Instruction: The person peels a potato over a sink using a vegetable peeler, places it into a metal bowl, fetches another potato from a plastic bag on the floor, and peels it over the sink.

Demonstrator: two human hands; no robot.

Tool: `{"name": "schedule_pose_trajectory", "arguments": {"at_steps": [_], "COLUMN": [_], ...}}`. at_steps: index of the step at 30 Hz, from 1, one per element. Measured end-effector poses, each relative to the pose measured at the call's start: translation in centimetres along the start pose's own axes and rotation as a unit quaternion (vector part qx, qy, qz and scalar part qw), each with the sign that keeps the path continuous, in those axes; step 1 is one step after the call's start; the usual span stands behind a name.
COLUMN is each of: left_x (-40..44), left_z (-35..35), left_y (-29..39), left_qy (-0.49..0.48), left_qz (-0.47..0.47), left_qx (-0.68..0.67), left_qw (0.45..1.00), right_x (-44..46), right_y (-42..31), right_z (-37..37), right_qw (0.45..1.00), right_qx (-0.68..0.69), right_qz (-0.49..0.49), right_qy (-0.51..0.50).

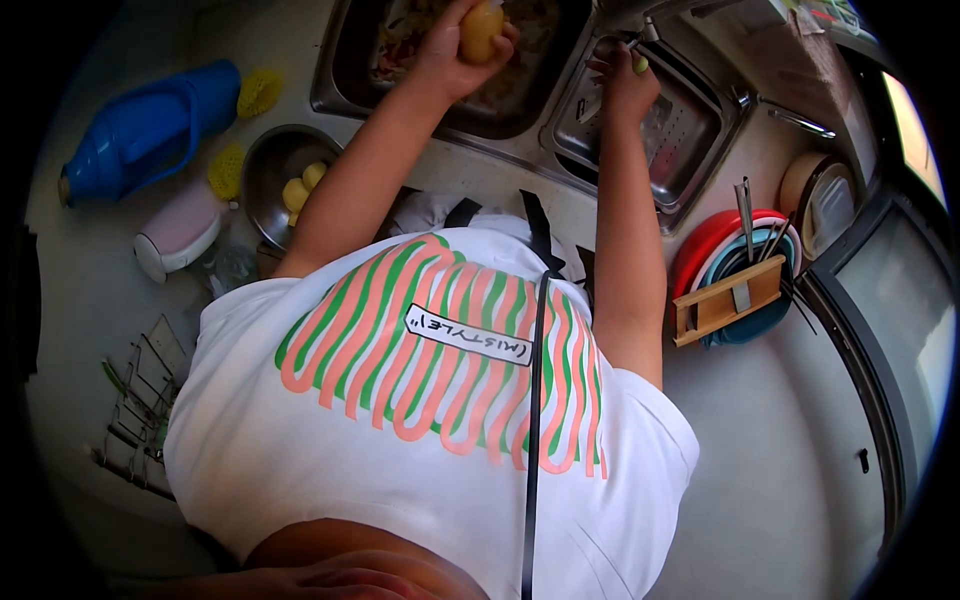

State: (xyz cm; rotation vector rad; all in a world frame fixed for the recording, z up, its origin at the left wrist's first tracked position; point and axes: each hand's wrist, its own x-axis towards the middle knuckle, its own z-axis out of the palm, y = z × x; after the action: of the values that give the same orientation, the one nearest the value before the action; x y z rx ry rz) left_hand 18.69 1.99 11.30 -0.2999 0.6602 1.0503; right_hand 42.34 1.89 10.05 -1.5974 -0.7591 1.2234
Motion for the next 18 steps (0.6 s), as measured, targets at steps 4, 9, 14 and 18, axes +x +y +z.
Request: {"name": "schedule_pose_trajectory", "arguments": {"at_steps": [4,9,14,18], "left_x": [-1.0,-0.7,2.4,-1.5], "left_z": [2.8,1.6,-2.3,2.2], "left_y": [-0.7,0.1,-0.6,-0.4], "left_qy": [0.059,-0.04,-0.172,-0.022], "left_qz": [0.079,0.012,-0.015,-0.027], "left_qx": [-0.08,-0.141,-0.137,-0.054], "left_qw": [0.992,0.989,0.976,0.998], "right_x": [0.8,0.6,0.7,2.0], "right_y": [0.3,0.3,0.1,0.4], "right_z": [-0.4,-0.4,-0.1,1.6], "right_qw": [1.0,0.998,0.983,0.986], "right_qx": [0.003,0.026,0.122,0.108], "right_qz": [0.023,0.059,0.136,0.122], "right_qy": [-0.006,0.0,0.035,0.025]}}
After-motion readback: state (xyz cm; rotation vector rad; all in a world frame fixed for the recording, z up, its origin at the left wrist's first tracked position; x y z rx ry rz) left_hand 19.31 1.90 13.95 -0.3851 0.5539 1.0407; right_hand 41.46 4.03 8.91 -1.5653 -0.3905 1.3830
